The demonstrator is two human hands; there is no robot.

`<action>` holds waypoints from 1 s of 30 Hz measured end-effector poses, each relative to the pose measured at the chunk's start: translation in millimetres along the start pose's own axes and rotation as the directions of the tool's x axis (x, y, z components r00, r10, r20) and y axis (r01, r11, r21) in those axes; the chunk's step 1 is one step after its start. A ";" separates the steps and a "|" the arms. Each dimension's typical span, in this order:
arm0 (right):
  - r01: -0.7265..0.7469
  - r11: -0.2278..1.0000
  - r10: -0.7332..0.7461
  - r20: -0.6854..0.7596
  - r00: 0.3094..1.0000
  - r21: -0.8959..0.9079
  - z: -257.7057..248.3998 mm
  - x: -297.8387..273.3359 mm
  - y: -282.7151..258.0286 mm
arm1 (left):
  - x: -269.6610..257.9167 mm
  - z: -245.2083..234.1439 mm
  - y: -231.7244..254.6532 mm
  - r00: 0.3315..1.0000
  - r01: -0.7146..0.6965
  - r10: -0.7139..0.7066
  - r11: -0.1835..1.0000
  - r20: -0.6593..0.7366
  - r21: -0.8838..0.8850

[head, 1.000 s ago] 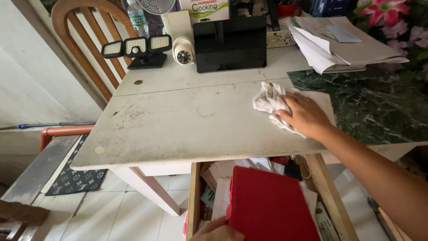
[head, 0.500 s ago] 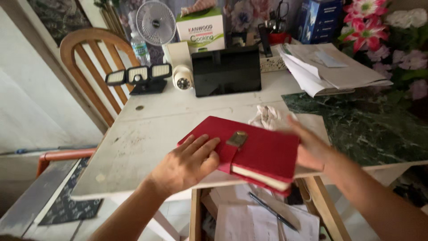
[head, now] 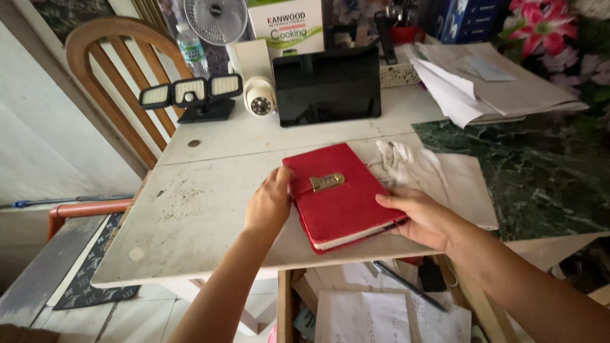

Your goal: The person wipes a white desk surface with a cloth, then opens a drawer to retrieve and wipe several items including a red notebook, a blue notebook, a black wallet, and a green notebook. They place the cleaned items on the desk and continue sorting through papers and cables in the drawer.

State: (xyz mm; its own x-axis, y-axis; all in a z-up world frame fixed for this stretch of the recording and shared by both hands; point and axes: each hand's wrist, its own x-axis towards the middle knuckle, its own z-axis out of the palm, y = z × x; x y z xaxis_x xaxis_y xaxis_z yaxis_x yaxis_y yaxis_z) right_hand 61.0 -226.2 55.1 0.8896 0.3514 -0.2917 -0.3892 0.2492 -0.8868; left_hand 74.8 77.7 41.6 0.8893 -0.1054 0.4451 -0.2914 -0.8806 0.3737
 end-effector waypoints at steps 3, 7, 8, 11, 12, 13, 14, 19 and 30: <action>0.043 0.998 -0.046 -0.044 0.998 -0.050 0.2 17.3 4.1 | 8.7 5.1 3.2 0.971 0.236 -0.230 0.965 0.062 -0.115; 0.101 0.991 -0.103 0.015 0.995 0.089 -5.7 44.4 12.2 | 18.1 21.5 6.7 0.936 0.290 -0.348 0.842 -0.047 -0.456; 0.111 0.987 -0.116 0.036 0.993 0.119 -5.2 49.9 14.2 | 22.4 23.2 7.4 0.915 0.334 -0.404 0.754 0.002 -0.565; 0.147 0.983 -0.154 0.053 0.987 0.112 -1.6 54.9 14.2 | 29.7 25.0 12.5 0.842 0.457 -0.490 0.428 0.225 -0.780; 0.161 0.983 -0.167 0.051 0.985 0.093 1.4 54.3 12.0 | 29.4 26.2 15.2 0.818 0.507 -0.470 0.316 0.332 -0.802; 0.145 0.989 -0.145 0.015 0.989 0.020 4.1 52.9 7.1 | 30.1 26.0 16.2 0.791 0.553 -0.435 0.205 0.431 -0.807; 0.125 0.991 -0.126 -0.023 0.992 -0.053 5.0 50.0 0.5 | 29.1 25.7 16.4 0.795 0.532 -0.432 0.161 0.426 -0.831; 0.277 0.474 -0.449 0.041 0.892 -0.836 -31.1 36.6 -45.1 | 20.4 26.1 15.6 0.843 0.415 -0.384 0.019 0.377 -0.909; 0.013 0.331 -0.648 -0.217 0.730 -0.943 -67.9 46.0 -72.7 | 12.9 19.1 20.6 0.884 0.324 -0.312 -0.128 0.348 -0.937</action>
State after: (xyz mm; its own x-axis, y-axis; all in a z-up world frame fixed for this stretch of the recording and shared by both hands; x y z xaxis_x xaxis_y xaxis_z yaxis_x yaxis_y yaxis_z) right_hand 146.5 -289.4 81.8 0.9535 -0.1012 0.2838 0.1081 -0.7643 -0.6357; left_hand 87.0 49.4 39.6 0.9998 0.0209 -0.0064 -0.0052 0.5117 0.8592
